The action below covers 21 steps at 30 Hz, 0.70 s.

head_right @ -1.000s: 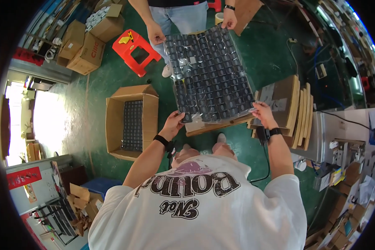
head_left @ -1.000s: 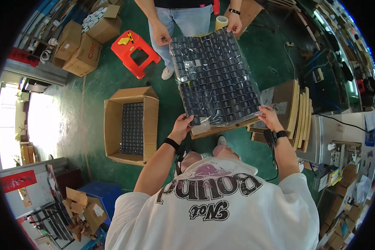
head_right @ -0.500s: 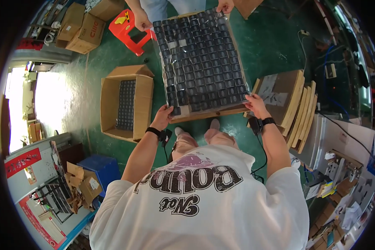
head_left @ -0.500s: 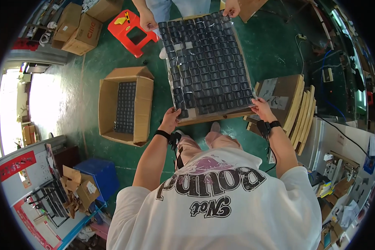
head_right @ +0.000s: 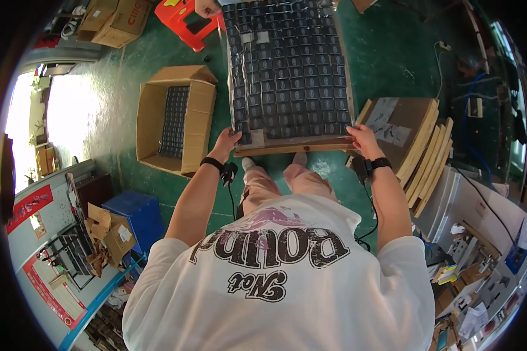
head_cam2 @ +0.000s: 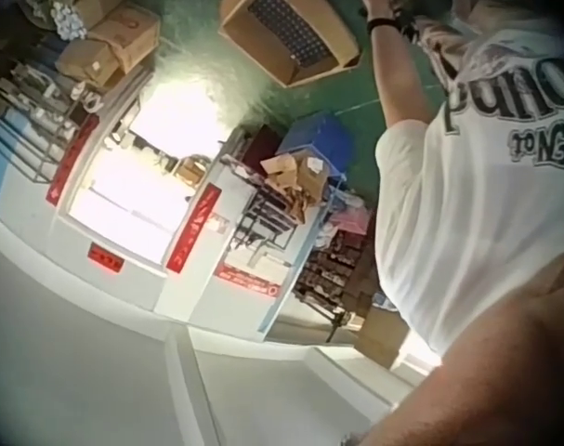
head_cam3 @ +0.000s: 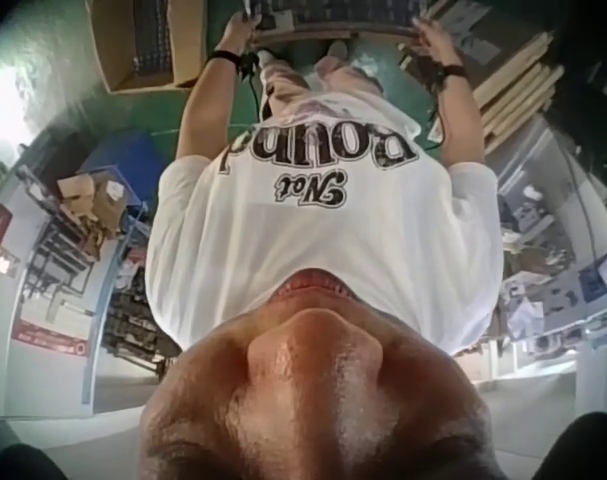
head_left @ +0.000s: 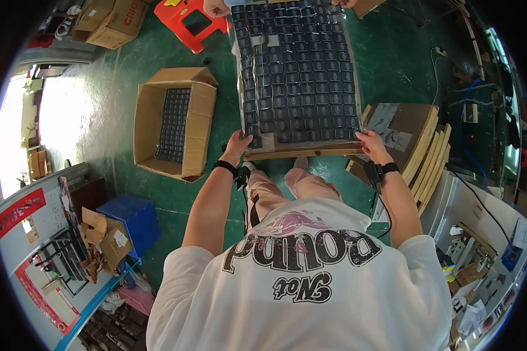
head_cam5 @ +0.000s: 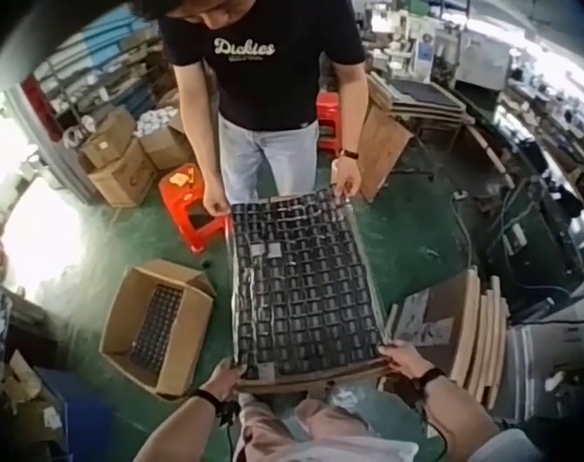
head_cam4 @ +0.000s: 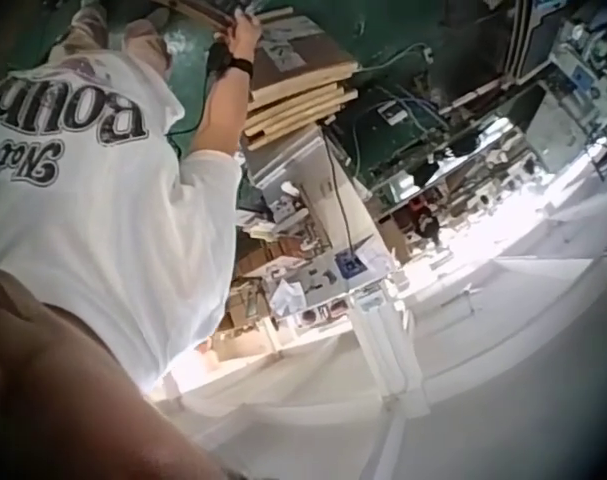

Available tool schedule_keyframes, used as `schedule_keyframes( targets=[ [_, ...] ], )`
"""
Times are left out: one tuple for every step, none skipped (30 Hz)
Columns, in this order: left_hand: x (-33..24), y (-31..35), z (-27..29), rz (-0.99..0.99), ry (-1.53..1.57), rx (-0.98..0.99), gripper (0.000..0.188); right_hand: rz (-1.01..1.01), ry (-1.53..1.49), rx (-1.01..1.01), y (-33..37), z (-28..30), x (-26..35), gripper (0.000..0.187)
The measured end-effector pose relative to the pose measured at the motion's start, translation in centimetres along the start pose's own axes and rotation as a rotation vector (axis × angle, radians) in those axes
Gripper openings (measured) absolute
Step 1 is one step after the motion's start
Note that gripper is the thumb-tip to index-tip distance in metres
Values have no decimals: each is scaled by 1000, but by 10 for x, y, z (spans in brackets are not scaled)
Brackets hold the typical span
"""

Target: The person removes a plastic sheet of small black components from a cardboard box and places it onto a wooden frame. After another person applies a roll of adhesive film over the components, the person presses the film down by hand and then lifts the sheet from the frame.

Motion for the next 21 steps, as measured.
schedule_keyframes(
  targets=[
    [2, -1, 0, 3, 1, -2, 37, -7, 4, -6, 0, 0, 0, 17],
    [5, -1, 1, 7, 2, -5, 39, -14, 9, -13, 0, -1, -2, 17],
    [7, -3, -1, 15, 8, -8, 39, -20, 17, -10, -3, 0, -3, 17],
    [9, -6, -2, -8, 2, -23, 40, -17, 31, -30, -5, 1, -4, 18],
    [8, -7, -2, -35, -3, -42, 42, -9, 46, -47, -6, 1, -3, 19],
    [8, -7, -2, -60, -8, -62, 43, -1, 62, -62, -8, 0, -2, 21],
    [11, -8, -1, -52, 1, -74, 43, -7, 74, -52, -8, -2, -3, 21],
    [12, -8, 2, -83, -52, -96, 44, 4, 85, -72, -7, -4, -1, 22],
    [13, -8, 6, -112, -105, -121, 45, 15, 98, -90, -5, -8, 0, 22],
    [15, -8, 8, -139, -156, -145, 45, 26, 114, -108, -3, -10, 2, 23],
    [14, -6, 9, -126, -141, -169, 45, 21, 135, -86, -3, -14, 1, 23],
    [9, -4, 12, -174, -255, -218, 46, 45, 160, -116, -2, -16, 2, 26],
    [2, 0, 6, -221, -371, -249, 47, 69, 182, -160, -2, -9, 3, 28],
    [-10, 8, -6, -233, -355, -263, 46, 82, 249, -217, -6, 7, -2, 31],
    [-16, 19, -4, -241, -342, -302, 45, 101, 318, -247, -9, 7, -5, 33],
    [-7, 19, 0, -225, -333, -328, 45, 123, 372, -280, -10, 6, -8, 35],
    [-2, 19, 10, -287, -418, -350, 46, 151, 422, -305, -9, -3, -7, 36],
    [-4, 16, 7, -363, -490, -336, 46, 158, 438, -312, -21, 20, -14, 36],
    [-2, 15, 8, -367, -471, -332, 46, 349, 689, -441, -27, 42, -9, 36],
    [-3, 17, 9, -412, -479, -363, 46, 534, 939, -569, -28, 52, -7, 35],
    [4, 25, 25, -440, -504, -414, 45, 531, 948, -550, -20, 27, -9, 35]
  ],
)
Point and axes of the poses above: each hand's wrist, its own y-axis away from the middle knuckle, its own z-axis out of the back of the hand, x = y × z, the point moved 5 cm from there along -y, towards the middle knuckle, and after that the axes turned 1 degree about z, right-handed, at the moved point
